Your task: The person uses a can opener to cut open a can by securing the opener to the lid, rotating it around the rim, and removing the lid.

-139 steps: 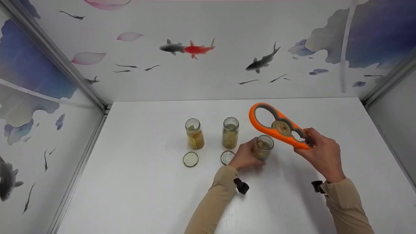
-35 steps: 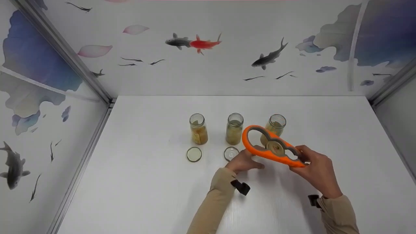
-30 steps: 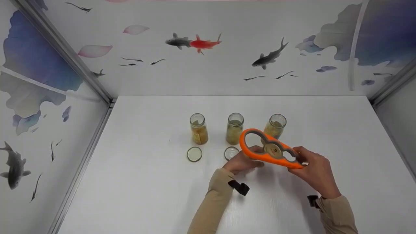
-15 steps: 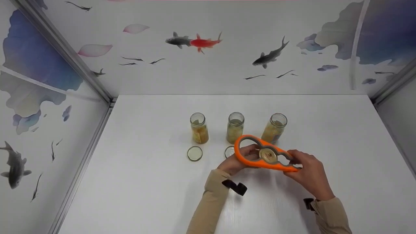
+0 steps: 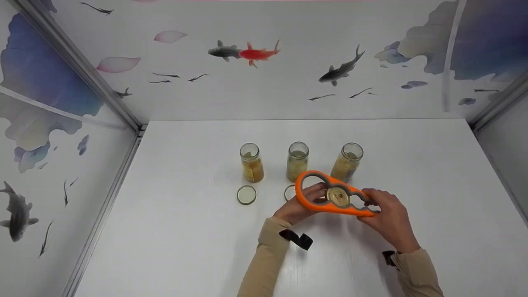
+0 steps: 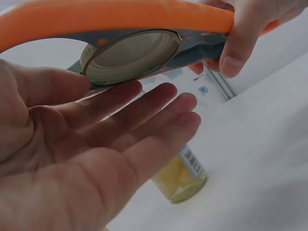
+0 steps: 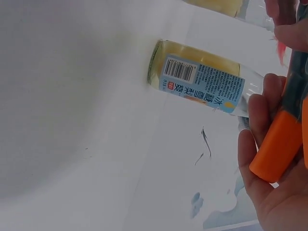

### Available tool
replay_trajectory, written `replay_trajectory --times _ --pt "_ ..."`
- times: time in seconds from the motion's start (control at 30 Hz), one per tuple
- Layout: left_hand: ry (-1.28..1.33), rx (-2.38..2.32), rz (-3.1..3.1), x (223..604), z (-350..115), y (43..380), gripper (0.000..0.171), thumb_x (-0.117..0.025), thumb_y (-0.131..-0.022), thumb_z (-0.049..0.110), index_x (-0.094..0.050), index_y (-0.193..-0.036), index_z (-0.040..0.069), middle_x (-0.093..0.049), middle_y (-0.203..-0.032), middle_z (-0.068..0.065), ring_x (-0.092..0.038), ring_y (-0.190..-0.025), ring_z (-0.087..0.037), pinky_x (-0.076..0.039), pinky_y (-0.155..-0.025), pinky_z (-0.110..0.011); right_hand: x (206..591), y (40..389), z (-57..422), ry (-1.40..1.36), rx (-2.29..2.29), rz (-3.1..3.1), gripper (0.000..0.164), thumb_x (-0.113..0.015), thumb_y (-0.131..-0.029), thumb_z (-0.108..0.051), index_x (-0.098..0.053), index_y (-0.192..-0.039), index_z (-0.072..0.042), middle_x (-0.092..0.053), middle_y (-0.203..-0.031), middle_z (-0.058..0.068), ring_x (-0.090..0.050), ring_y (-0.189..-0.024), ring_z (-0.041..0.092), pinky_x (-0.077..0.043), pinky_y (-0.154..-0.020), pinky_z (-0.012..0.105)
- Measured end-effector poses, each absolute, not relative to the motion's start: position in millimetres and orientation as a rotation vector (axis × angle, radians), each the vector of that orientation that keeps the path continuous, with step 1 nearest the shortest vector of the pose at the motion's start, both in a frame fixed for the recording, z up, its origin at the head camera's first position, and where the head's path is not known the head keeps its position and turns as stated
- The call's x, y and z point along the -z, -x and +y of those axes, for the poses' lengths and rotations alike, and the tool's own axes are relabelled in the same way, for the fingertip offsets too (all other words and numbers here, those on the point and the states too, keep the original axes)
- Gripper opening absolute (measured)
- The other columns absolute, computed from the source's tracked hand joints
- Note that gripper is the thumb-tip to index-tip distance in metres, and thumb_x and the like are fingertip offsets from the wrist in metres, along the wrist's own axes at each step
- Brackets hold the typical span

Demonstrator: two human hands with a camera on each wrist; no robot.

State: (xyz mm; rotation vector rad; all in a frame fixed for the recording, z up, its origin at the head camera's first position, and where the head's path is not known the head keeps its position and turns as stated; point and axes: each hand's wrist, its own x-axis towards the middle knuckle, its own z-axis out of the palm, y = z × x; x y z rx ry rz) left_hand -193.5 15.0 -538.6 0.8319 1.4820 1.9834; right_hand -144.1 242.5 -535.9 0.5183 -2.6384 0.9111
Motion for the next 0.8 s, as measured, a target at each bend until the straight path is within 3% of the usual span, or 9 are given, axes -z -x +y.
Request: replay_trajectory --times 0.17,0.33,0.67,0.8 --pt "-0.758 -2.078 1.256 540.1 13.9 189.1 0.042 -0.041 -0.102 0.014 -0.046 -0.140 -0.002 -0.053 -0.138 -0.010 -0.047 -0.128 -0.023 -0.036 -0.106 -0.037 538.0 145.6 239.5 -0.520 -0.917 -2.646 0.054 -0.088 -0.061 0.001 -0.065 -0.110 -0.004 -0.065 -0.093 0.007 -0.062 -0.081 0.022 -0.055 -0.067 0.043" --pt "-0.543 -2.175 0.978 542.1 15.8 182.5 0.054 -0.041 -0.098 0.034 -0.043 -0.143 0.004 -0.050 -0.139 -0.014 -0.048 -0.127 -0.028 -0.039 -0.103 -0.039 539.7 147.4 238.7 -0.529 -0.923 -2.644 0.055 -0.087 -0.061 0.002 -0.065 -0.111 -0.004 -0.064 -0.093 0.008 -0.062 -0.081 0.022 -0.054 -0.069 0.043" --pt "-0.458 -2.209 0.973 547.7 24.7 179.9 0.040 -0.042 -0.096 0.031 -0.054 -0.131 0.015 -0.055 -0.132 -0.008 -0.051 -0.120 -0.024 -0.044 -0.096 -0.041 540.7 147.8 238.9 -0.534 -0.941 -2.630 0.055 -0.085 -0.061 0.003 -0.063 -0.111 -0.003 -0.063 -0.091 0.009 -0.058 -0.082 0.023 -0.050 -0.071 0.043" --pt "-0.495 -2.213 1.000 551.1 25.4 180.1 0.040 -0.041 -0.097 0.030 -0.054 -0.131 0.014 -0.056 -0.131 -0.008 -0.051 -0.120 -0.024 -0.044 -0.096 -0.042 540.3 146.8 239.5 -0.521 -0.941 -2.627 0.054 -0.084 -0.061 0.004 -0.063 -0.110 -0.003 -0.062 -0.090 0.008 -0.056 -0.082 0.023 -0.046 -0.071 0.043"
